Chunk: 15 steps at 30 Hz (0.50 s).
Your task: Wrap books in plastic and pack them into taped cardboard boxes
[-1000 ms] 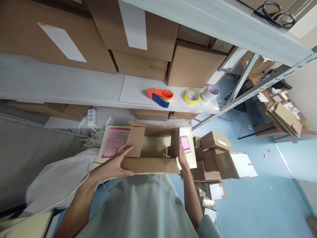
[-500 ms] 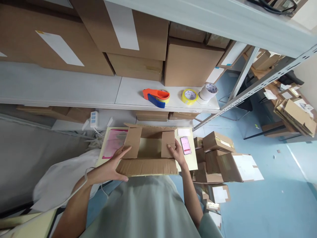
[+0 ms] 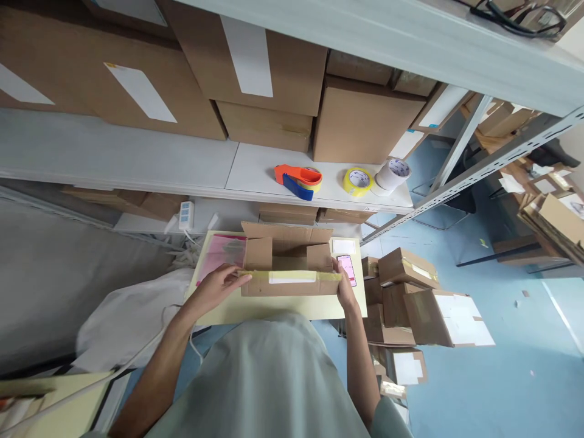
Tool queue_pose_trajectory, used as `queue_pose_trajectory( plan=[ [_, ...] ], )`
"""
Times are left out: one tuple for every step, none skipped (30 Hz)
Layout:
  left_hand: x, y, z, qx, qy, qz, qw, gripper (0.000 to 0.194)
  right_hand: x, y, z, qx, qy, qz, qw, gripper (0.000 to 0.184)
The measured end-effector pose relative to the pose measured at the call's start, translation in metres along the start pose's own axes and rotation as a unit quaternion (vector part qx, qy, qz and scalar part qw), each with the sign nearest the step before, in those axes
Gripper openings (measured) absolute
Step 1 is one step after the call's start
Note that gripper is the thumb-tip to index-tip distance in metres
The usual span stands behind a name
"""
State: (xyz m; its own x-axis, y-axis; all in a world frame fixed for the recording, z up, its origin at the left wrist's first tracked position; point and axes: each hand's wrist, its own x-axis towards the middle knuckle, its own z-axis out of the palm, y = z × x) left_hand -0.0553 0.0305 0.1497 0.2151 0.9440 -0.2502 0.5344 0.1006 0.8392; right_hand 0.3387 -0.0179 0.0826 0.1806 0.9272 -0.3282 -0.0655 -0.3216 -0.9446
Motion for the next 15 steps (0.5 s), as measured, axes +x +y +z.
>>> queue_pose_trajectory(
  plan=[
    [0.003, -0.003, 0.005, 0.012, 0.026, -0.008, 1.000, 0.058, 0.000, 0.001, 0.001, -0.007, 0.007, 0.000, 1.000, 0.089],
    [0.006, -0.007, 0.011, 0.017, 0.052, -0.017, 0.998, 0.058, 0.000, 0.002, 0.002, -0.015, 0.018, 0.001, 1.000, 0.088],
    [0.009, -0.012, 0.016, 0.017, 0.074, -0.027, 0.997, 0.058, -0.001, 0.003, 0.003, -0.023, 0.031, 0.002, 0.999, 0.086],
    [0.010, -0.016, 0.020, 0.015, 0.092, -0.034, 0.995, 0.058, -0.001, 0.003, 0.005, -0.033, 0.044, 0.002, 0.998, 0.083],
    [0.012, -0.019, 0.024, 0.014, 0.104, -0.039, 0.994, 0.059, -0.001, 0.003, 0.007, -0.043, 0.053, 0.001, 0.998, 0.081],
    [0.013, -0.021, 0.026, 0.014, 0.113, -0.041, 0.993, 0.061, -0.001, 0.003, 0.009, -0.051, 0.057, -0.002, 0.997, 0.080],
    [0.014, -0.022, 0.027, 0.015, 0.121, -0.039, 0.992, 0.066, -0.001, 0.002, 0.012, -0.057, 0.057, -0.007, 0.997, 0.079],
    [0.015, -0.022, 0.027, 0.015, 0.127, -0.031, 0.991, 0.074, -0.001, 0.001, 0.014, -0.059, 0.056, -0.012, 0.997, 0.077],
    [0.016, -0.020, 0.026, 0.015, 0.131, -0.014, 0.991, 0.083, -0.002, 0.000, 0.016, -0.059, 0.054, -0.018, 0.997, 0.076],
    [0.018, -0.017, 0.025, 0.016, 0.132, 0.011, 0.991, 0.089, -0.002, -0.002, 0.018, -0.060, 0.055, -0.022, 0.996, 0.074],
    [0.020, -0.013, 0.023, 0.021, 0.127, 0.041, 0.991, 0.090, -0.002, -0.003, 0.019, -0.062, 0.058, -0.027, 0.996, 0.072],
    [0.022, -0.009, 0.022, 0.028, 0.117, 0.071, 0.990, 0.086, -0.003, -0.004, 0.019, -0.067, 0.062, -0.032, 0.995, 0.071],
    [0.024, -0.005, 0.022, 0.038, 0.103, 0.098, 0.989, 0.078, -0.004, -0.005, 0.019, -0.076, 0.068, -0.038, 0.994, 0.069],
    [0.025, -0.002, 0.022, 0.048, 0.087, 0.115, 0.988, 0.069, -0.005, -0.005, 0.019, -0.086, 0.074, -0.044, 0.993, 0.068],
    [0.026, 0.000, 0.024, 0.055, 0.073, 0.123, 0.988, 0.061, -0.007, -0.004, 0.019, -0.098, 0.080, -0.048, 0.991, 0.067]
  ],
)
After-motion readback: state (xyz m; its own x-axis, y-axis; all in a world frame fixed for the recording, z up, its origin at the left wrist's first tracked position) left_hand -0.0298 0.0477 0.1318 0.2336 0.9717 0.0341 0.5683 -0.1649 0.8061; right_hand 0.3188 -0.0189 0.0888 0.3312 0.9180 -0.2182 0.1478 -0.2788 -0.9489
